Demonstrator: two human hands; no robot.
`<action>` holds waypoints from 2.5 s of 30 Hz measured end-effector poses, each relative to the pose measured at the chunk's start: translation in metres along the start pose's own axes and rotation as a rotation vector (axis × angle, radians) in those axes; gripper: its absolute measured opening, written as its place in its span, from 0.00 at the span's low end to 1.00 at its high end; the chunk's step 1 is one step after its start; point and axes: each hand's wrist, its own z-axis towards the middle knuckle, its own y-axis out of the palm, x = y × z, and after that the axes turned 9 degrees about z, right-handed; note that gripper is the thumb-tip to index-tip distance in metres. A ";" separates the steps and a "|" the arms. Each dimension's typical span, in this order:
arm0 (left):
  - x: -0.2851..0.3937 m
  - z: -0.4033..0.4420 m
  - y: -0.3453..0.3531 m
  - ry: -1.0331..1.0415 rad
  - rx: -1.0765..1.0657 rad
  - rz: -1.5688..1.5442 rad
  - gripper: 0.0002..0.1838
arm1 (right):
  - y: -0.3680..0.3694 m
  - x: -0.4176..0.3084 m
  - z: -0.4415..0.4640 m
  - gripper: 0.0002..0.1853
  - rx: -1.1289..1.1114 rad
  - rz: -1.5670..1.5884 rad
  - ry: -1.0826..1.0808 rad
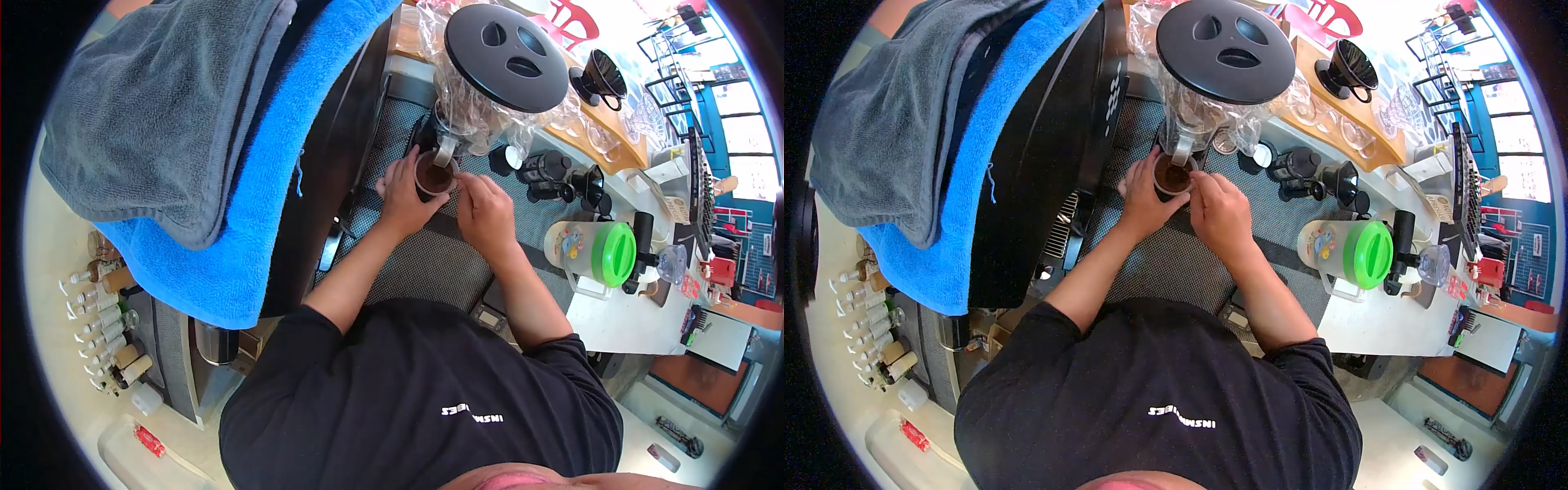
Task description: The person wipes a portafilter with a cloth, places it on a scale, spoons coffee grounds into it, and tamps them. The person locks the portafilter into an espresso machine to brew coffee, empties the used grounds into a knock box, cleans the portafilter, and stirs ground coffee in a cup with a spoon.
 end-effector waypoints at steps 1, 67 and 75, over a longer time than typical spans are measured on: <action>-0.005 0.001 0.005 0.052 0.031 -0.001 0.53 | 0.000 -0.002 0.000 0.10 -0.003 -0.028 0.023; 0.005 0.003 -0.004 -0.057 -0.051 0.083 0.47 | 0.016 0.007 0.008 0.11 0.007 0.068 0.256; 0.009 0.006 -0.010 -0.080 -0.093 0.054 0.49 | 0.015 0.017 0.001 0.11 0.042 0.118 0.136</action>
